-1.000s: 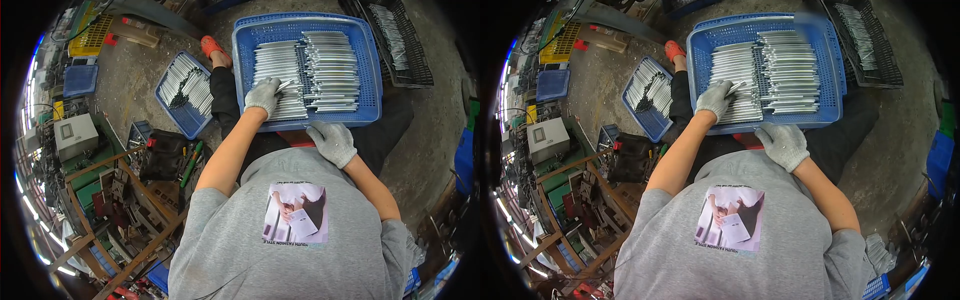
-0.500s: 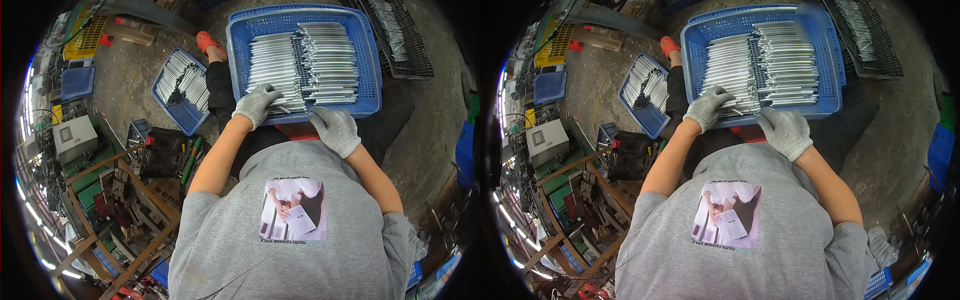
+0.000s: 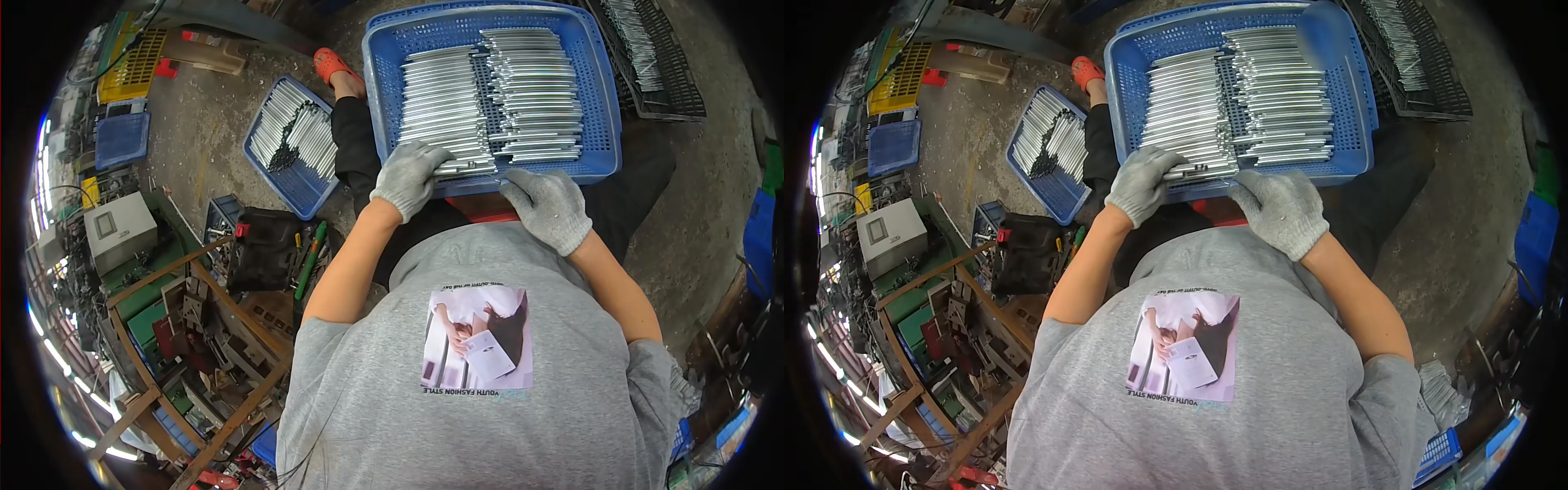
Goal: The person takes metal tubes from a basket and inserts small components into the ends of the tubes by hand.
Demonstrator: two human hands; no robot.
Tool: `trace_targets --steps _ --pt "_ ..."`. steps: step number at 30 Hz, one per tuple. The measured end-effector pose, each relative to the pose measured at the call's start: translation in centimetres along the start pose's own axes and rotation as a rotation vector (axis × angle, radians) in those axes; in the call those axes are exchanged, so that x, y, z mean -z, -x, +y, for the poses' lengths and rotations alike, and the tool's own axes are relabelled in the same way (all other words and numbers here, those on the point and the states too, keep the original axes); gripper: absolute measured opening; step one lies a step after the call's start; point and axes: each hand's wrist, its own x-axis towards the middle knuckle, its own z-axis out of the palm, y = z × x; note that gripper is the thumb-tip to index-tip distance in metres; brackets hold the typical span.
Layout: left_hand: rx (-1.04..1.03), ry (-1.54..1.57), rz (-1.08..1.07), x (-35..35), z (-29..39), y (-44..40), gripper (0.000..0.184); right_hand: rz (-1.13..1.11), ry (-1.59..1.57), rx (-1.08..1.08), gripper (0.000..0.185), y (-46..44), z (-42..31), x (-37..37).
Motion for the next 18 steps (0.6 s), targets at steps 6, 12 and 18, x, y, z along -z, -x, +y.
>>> trace_targets --steps 6,12,18 --pt "0.140 0.277 -0.028 1.1 1.5 1.9 0.036 0.115 -0.034 0.163 0.014 0.3 -0.7 0.7" --pt "0.090 0.302 0.037 0.7 2.0 2.7 0.034 0.009 0.003 0.203 0.013 0.2 -1.1 1.0" --pt "0.072 0.230 0.080 1.0 3.5 2.9 0.030 -0.058 0.053 0.158 0.012 -0.1 -1.2 1.2"
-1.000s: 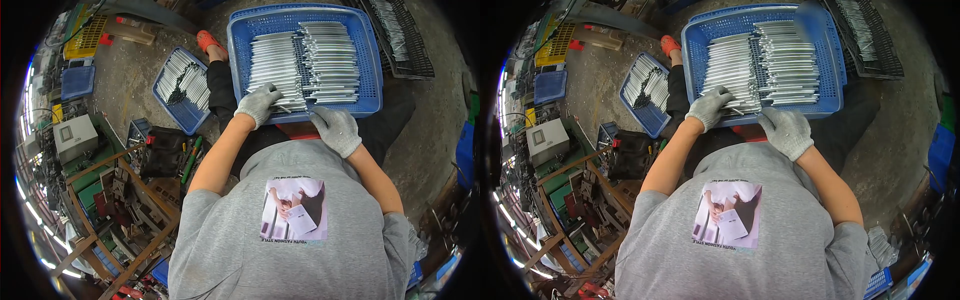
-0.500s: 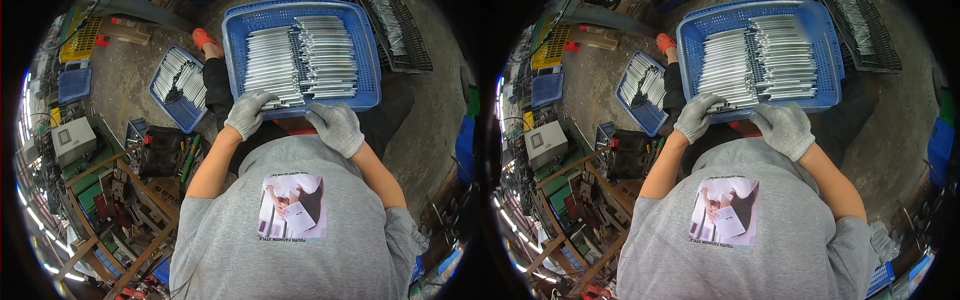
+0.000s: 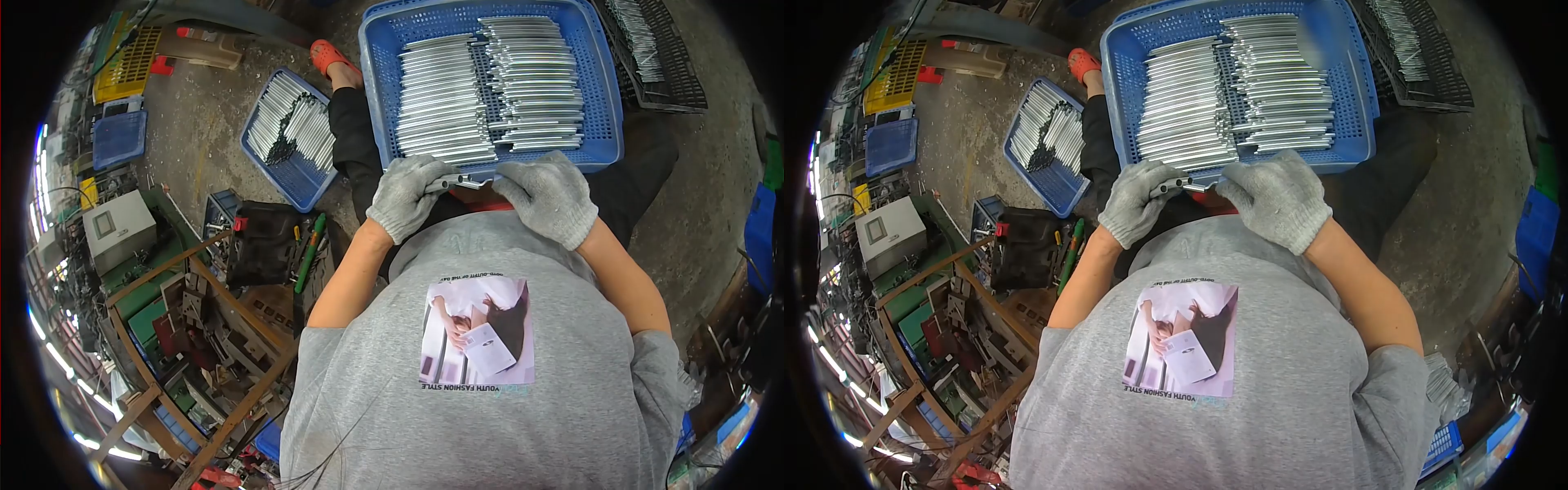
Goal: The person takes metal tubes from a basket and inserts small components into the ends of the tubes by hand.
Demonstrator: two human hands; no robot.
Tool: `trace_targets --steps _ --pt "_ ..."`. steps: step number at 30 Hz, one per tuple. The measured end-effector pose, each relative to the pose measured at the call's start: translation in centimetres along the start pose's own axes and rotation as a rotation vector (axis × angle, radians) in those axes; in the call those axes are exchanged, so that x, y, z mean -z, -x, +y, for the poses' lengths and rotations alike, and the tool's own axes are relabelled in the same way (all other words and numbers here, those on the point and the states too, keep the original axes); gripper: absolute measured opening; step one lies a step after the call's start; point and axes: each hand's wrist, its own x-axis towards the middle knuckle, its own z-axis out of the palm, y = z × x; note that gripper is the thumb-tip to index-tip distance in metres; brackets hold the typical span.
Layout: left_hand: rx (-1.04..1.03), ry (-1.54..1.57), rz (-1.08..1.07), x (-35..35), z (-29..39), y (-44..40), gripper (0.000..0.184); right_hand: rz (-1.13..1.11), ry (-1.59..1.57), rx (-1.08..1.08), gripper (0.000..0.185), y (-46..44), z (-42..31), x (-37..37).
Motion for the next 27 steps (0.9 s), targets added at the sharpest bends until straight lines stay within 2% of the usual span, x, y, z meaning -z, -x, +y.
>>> trace_targets --steps 3,8,12,18,22,27 --pt "-0.033 -0.003 0.040 -0.1 0.5 0.1 0.033 -0.014 0.029 -0.063 0.012 -0.1 -0.2 -0.1" --pt "-0.011 -0.078 0.106 -0.5 1.3 0.3 0.026 0.053 0.007 0.077 0.013 0.5 -0.9 -0.5" --pt "-0.019 -0.164 0.143 -0.5 2.1 0.4 0.027 -0.023 -0.047 -0.089 0.020 -0.6 -1.2 1.0" --pt "0.008 -0.136 0.163 -0.6 2.2 0.6 0.027 0.014 0.005 0.005 0.016 -0.1 -0.3 -0.6" --pt "-0.009 -0.160 0.186 -1.1 1.7 0.9 0.027 -0.093 -0.101 -0.077 0.017 -0.3 -1.2 0.9" --pt "-0.002 -0.135 0.188 -1.1 2.0 0.8 0.028 -0.030 -0.088 -0.118 0.018 -0.5 -0.3 -0.1"
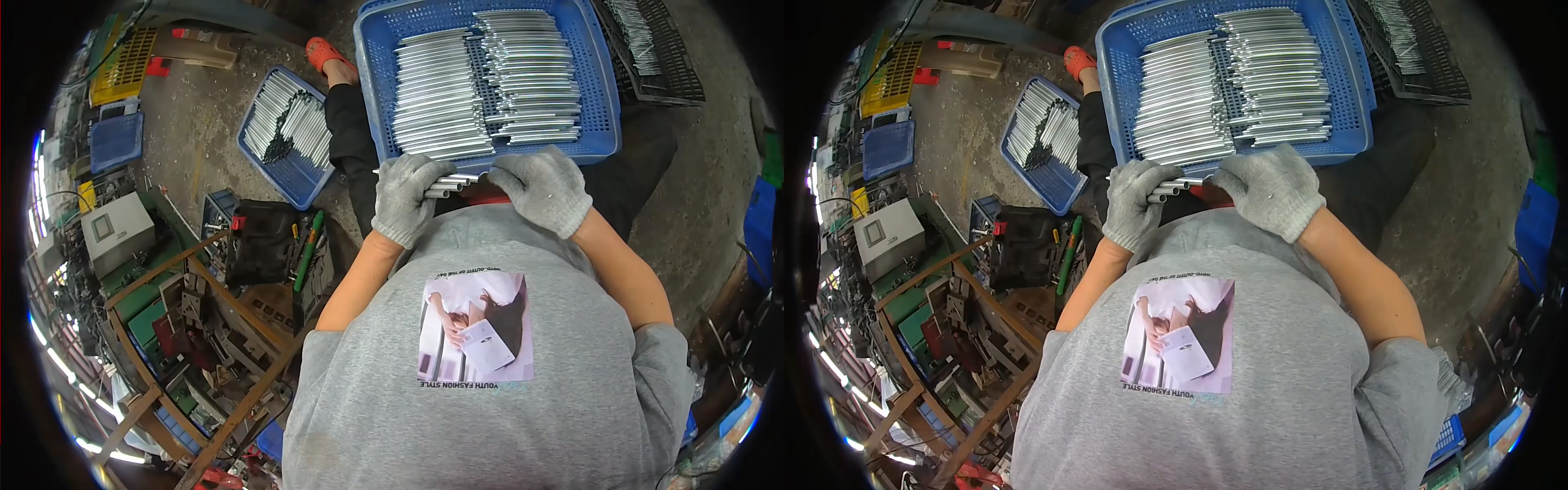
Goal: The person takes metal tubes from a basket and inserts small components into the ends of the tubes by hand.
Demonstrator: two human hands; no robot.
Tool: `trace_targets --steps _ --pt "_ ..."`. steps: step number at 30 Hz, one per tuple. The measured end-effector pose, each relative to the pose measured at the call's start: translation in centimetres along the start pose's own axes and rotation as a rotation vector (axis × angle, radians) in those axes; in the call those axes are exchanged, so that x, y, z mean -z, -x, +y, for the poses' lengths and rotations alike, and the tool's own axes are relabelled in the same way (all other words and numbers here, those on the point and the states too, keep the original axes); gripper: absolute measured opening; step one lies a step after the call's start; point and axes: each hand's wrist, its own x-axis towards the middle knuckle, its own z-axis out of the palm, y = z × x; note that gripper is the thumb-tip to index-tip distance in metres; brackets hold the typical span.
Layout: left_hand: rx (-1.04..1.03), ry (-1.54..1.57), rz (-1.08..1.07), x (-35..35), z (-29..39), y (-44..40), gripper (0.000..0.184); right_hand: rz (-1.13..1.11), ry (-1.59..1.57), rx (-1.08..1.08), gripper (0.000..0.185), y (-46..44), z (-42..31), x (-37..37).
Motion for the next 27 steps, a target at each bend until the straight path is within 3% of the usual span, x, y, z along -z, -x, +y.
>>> trace_targets --steps 6,11,15,21,27 --pt "-0.004 0.032 0.020 -1.0 -0.9 0.6 0.030 -0.131 -0.107 0.026 0.020 0.6 0.0 -0.2" --pt "0.032 -0.019 -0.086 -1.6 -2.4 -0.7 0.032 -0.097 -0.164 -0.191 0.022 0.1 0.4 -0.1" --pt "0.297 -0.150 -0.325 -3.8 -3.7 -2.1 0.021 0.141 -0.051 -0.194 0.025 0.5 2.0 -1.3" --pt "0.307 -0.124 -0.347 -5.4 -4.9 -2.8 0.030 0.099 -0.024 -0.217 0.025 1.1 1.6 -0.8" --pt "0.304 -0.126 -0.429 -5.2 -5.1 -3.6 0.020 0.058 -0.023 -0.233 0.025 0.9 1.7 -1.4"
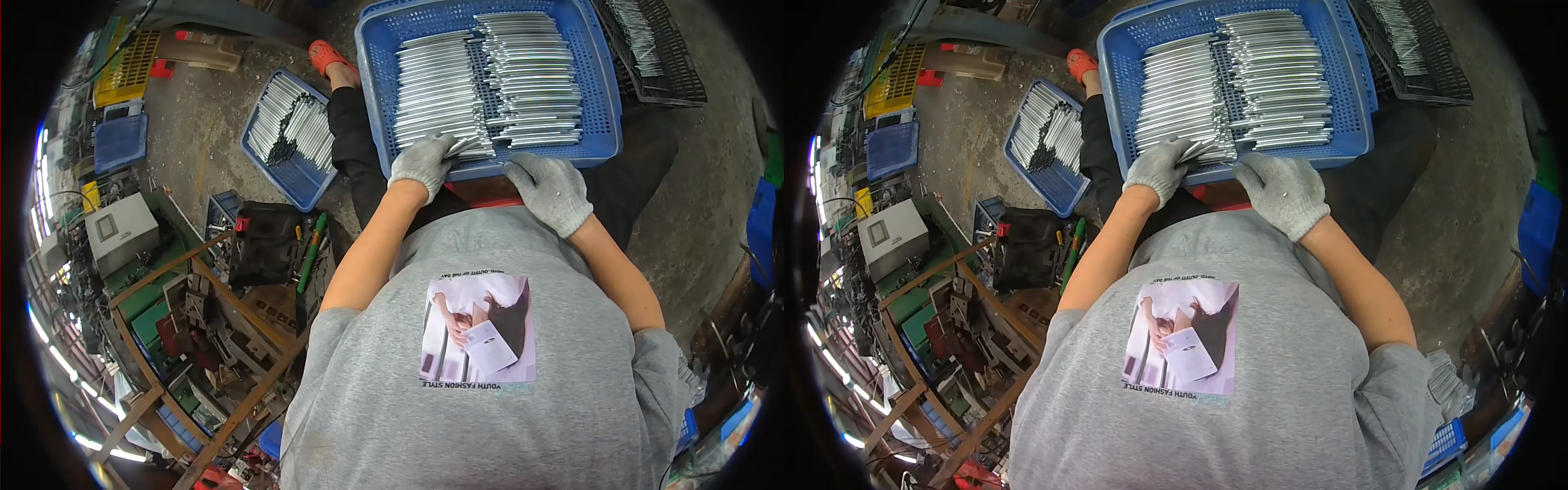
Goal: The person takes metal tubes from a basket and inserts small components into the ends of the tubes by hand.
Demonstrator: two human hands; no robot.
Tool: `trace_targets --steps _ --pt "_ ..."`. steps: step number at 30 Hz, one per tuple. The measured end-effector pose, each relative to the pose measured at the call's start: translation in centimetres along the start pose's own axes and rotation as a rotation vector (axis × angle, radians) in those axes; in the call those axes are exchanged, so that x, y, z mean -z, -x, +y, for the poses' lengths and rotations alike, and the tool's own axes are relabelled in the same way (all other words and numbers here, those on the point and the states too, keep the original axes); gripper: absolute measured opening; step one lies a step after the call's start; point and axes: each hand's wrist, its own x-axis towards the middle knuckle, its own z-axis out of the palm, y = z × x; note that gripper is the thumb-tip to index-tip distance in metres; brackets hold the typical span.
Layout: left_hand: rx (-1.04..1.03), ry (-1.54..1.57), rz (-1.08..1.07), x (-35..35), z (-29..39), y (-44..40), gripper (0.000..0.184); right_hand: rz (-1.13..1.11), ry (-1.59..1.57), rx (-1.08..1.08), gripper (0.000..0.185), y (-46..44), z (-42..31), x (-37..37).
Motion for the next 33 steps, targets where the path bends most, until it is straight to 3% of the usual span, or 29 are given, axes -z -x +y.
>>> trace_targets --steps 4,9,14,19,23,33 --pt "0.040 -0.180 -0.105 0.6 0.7 -0.4 0.021 0.031 0.012 0.038 0.024 0.0 0.1 -0.2" --pt "0.120 0.138 -0.347 2.8 1.0 -0.5 0.024 0.019 0.007 0.023 0.024 0.2 0.2 0.0" --pt "0.040 0.193 -0.319 3.0 1.2 0.5 0.027 0.032 0.027 0.048 0.023 0.2 0.3 0.3" --pt "-0.170 0.130 -0.033 2.2 0.3 2.2 0.030 0.011 0.041 0.118 0.020 0.1 0.4 0.6" --pt "-0.254 0.338 0.157 2.3 0.3 3.1 0.030 0.041 0.065 0.232 0.016 0.1 0.2 0.9" --pt "-0.360 0.287 0.140 3.2 0.8 4.0 0.029 0.113 0.169 0.352 0.014 0.0 0.0 0.6"
